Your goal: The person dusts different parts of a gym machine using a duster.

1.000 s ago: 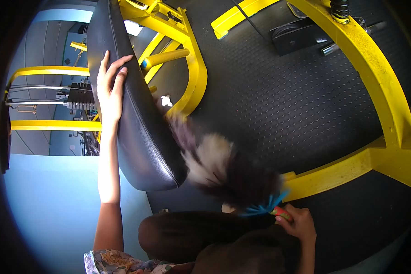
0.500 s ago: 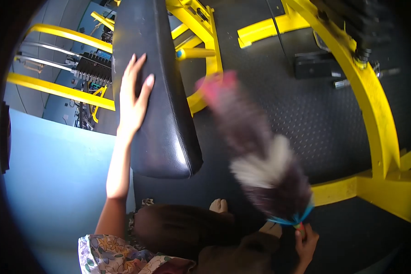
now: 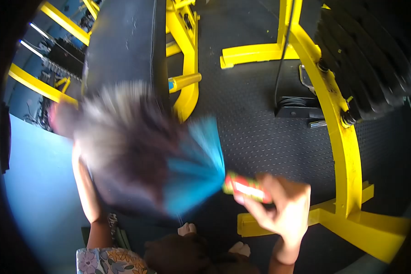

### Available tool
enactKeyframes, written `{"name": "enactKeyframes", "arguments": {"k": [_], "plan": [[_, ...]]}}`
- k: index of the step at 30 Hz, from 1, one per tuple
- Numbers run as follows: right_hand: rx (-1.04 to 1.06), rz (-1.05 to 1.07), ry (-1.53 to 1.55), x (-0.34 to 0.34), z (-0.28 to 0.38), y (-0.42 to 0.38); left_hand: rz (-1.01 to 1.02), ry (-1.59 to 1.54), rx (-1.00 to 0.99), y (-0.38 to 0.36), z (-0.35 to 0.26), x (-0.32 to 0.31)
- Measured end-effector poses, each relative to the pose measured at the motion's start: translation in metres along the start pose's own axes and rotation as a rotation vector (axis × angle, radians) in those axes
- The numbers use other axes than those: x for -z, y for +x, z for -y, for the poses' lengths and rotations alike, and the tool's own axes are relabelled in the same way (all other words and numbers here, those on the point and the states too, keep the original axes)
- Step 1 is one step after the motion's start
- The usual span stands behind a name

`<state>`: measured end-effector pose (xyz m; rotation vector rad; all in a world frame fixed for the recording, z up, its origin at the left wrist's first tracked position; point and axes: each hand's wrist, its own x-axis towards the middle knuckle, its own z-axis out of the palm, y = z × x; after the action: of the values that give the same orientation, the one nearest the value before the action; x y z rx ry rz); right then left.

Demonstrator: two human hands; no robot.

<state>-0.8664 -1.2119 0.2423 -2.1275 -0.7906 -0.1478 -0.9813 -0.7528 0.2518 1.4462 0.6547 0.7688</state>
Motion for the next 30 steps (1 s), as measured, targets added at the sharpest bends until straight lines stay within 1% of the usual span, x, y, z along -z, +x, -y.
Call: {"name": "enactKeyframes", "arguments": {"k": [1,2,3,4,5,7,8,9,11,12,13,14,15,17,19,20,21,23,25,26,27,29,30], "plan": [[-0.046,-0.016,-0.047,-0.001,0.010,0.026,-0.052,0.553,-0.011,-0.007,-0.018,-0.013],[0.001,0.000,-0.107,0.001,0.020,0.049,-0.169,0.567,0.082,-0.017,-0.030,-0.039],[0.052,0.007,-0.167,0.002,0.028,0.069,-0.005,0.556,0.052,-0.022,-0.040,-0.048],[0.101,0.033,-0.140,0.002,0.034,0.083,0.047,0.538,0.053,-0.017,-0.036,-0.040],[0.135,0.136,-0.155,0.007,0.041,0.096,0.098,0.521,0.049,-0.012,-0.032,-0.031],[0.163,0.287,-0.046,0.009,0.047,0.113,0.057,0.546,-0.070,-0.006,-0.017,-0.021],[0.141,0.369,0.028,0.010,0.051,0.118,-0.037,0.755,-0.075,-0.007,-0.011,-0.011],[0.113,0.418,0.061,0.010,0.054,0.123,-0.041,0.751,-0.065,-0.009,-0.005,-0.006],[0.016,0.468,0.042,0.020,0.069,0.132,-0.116,0.657,0.073,-0.014,-0.005,-0.006],[-0.042,0.456,0.034,0.024,0.076,0.133,0.033,0.710,0.018,-0.015,-0.030,-0.027],[-0.100,0.439,0.025,0.029,0.084,0.132,-0.039,0.772,-0.071,-0.015,-0.031,-0.033],[-0.189,0.442,0.001,0.033,0.095,0.130,0.016,0.646,-0.047,-0.014,-0.039,-0.039],[-0.223,0.463,0.025,0.035,0.103,0.125,-0.013,0.613,-0.027,-0.014,-0.033,-0.035],[-0.277,0.575,0.062,0.038,0.118,0.111,0.017,0.564,0.011,-0.015,-0.050,-0.045],[-0.320,0.580,0.171,0.042,0.146,0.099,0.047,0.717,-0.091,-0.015,-0.035,-0.028],[-0.455,0.634,0.147,0.045,0.161,0.093,0.078,0.674,-0.181,-0.012,-0.026,-0.025],[-0.500,0.613,0.164,0.042,0.166,0.078,0.131,0.444,-0.036,-0.011,-0.070,-0.049],[-0.623,0.594,0.086,0.040,0.190,0.062,0.101,0.664,0.130,-0.017,-0.069,-0.042],[-0.502,0.485,0.057,0.033,0.210,0.041,0.081,0.673,0.126,-0.030,-0.063,-0.037],[-0.448,0.488,-0.005,0.031,0.221,0.031,0.066,0.691,0.123,-0.039,-0.061,-0.035],[-0.403,0.542,-0.096,0.036,0.238,0.032,0.066,0.677,0.124,-0.046,-0.053,-0.031],[-0.458,0.610,-0.231,0.051,0.250,0.040,0.244,0.846,0.355,-0.058,-0.051,-0.012],[-0.496,0.556,-0.199,0.056,0.249,0.042,0.267,0.797,0.407,-0.058,-0.069,-0.007]]}}
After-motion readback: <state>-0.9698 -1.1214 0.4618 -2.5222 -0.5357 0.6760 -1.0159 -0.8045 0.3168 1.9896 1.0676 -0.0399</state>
